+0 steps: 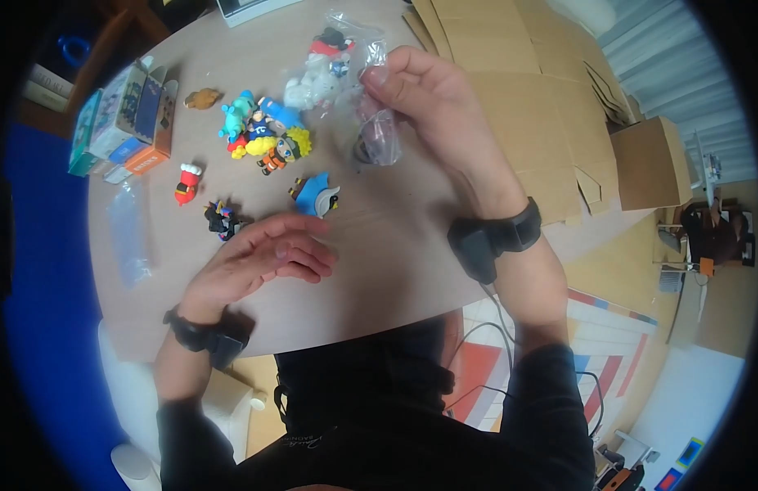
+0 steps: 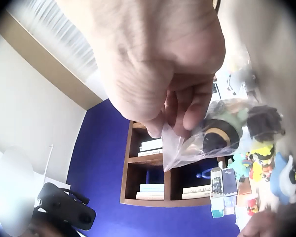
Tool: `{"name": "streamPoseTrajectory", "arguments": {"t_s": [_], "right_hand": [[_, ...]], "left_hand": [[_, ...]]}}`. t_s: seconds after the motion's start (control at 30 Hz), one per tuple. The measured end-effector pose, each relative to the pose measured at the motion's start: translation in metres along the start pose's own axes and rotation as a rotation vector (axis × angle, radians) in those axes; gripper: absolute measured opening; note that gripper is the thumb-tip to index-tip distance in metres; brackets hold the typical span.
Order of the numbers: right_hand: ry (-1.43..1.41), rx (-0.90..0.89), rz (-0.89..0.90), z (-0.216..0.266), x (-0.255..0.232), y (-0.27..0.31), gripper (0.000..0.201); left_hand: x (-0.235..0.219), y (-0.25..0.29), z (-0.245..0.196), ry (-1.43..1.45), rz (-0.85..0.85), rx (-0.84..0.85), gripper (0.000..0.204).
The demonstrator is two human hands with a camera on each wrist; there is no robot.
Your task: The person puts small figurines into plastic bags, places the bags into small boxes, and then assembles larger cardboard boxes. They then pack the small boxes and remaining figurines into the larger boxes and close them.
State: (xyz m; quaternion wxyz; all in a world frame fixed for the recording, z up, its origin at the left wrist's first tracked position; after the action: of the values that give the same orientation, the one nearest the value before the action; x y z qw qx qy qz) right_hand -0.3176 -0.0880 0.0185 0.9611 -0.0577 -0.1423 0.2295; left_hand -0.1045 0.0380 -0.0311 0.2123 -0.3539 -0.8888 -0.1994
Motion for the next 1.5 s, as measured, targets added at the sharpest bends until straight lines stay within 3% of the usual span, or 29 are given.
{"name": "streamPoseTrajectory", "arguments": {"t_s": [0.1,0.33,0.43,0.67,0.73,0.87,0.97,1.17,1.37,1.47,1.5], "right_hand": [[-0.145,0.003,0.123,-0.004,0.001,-0.001,0.012],[-0.211,0.021,0.115,-0.005,0.008,0.005,0.015],[-0.229,0.054,0.138,-0.005,0.014,0.01,0.017],[-0.232,0.057,0.322,-0.013,0.04,0.022,0.014],[-0.232,0.049,0.278,-0.016,0.036,0.02,0.012],[-0.166,0.037,0.222,-0.008,0.026,0.011,0.008],[0.087,-0.033,0.025,-0.014,0.02,0.008,0.009],[0.139,-0.056,-0.103,-0.011,0.025,0.013,0.017],[0.319,-0.13,-0.073,-0.011,0.029,0.014,0.013],[0.441,-0.308,0.126,-0.013,0.021,0.011,0.011],[0.327,-0.273,0.153,-0.014,0.02,0.01,0.013]], "left_hand": [[0.003,-0.006,0.003,0.055,-0.033,0.005,0.062],[-0.007,-0.014,-0.001,0.172,-0.093,0.139,0.074],[-0.007,-0.014,-0.001,0.127,-0.052,0.126,0.074],[-0.004,-0.01,0.013,0.369,-0.029,0.14,0.056],[-0.005,-0.008,0.01,0.376,-0.067,0.167,0.053],[-0.009,-0.003,-0.006,0.295,-0.306,0.24,0.056],[-0.009,-0.001,-0.006,0.262,-0.356,0.269,0.051],[-0.01,-0.001,-0.006,0.157,-0.437,0.385,0.049],[-0.013,0.001,-0.009,0.146,-0.491,0.454,0.05],[-0.016,0.002,-0.009,0.206,-0.4,0.467,0.046],[-0.017,0.002,-0.009,0.197,-0.397,0.468,0.046]]}}
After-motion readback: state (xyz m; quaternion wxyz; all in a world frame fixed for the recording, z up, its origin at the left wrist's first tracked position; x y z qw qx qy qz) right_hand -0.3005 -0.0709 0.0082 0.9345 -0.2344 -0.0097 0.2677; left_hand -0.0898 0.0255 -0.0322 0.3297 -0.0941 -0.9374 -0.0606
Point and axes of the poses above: each hand's wrist, its own y-axis away from the middle knuckle, its own x-axis out of the palm, z = x × y, the point moved 4 cm from there along -y, towards the middle knuckle, and after that the axes turned 2 degrees about y, right-handed, at the moved point
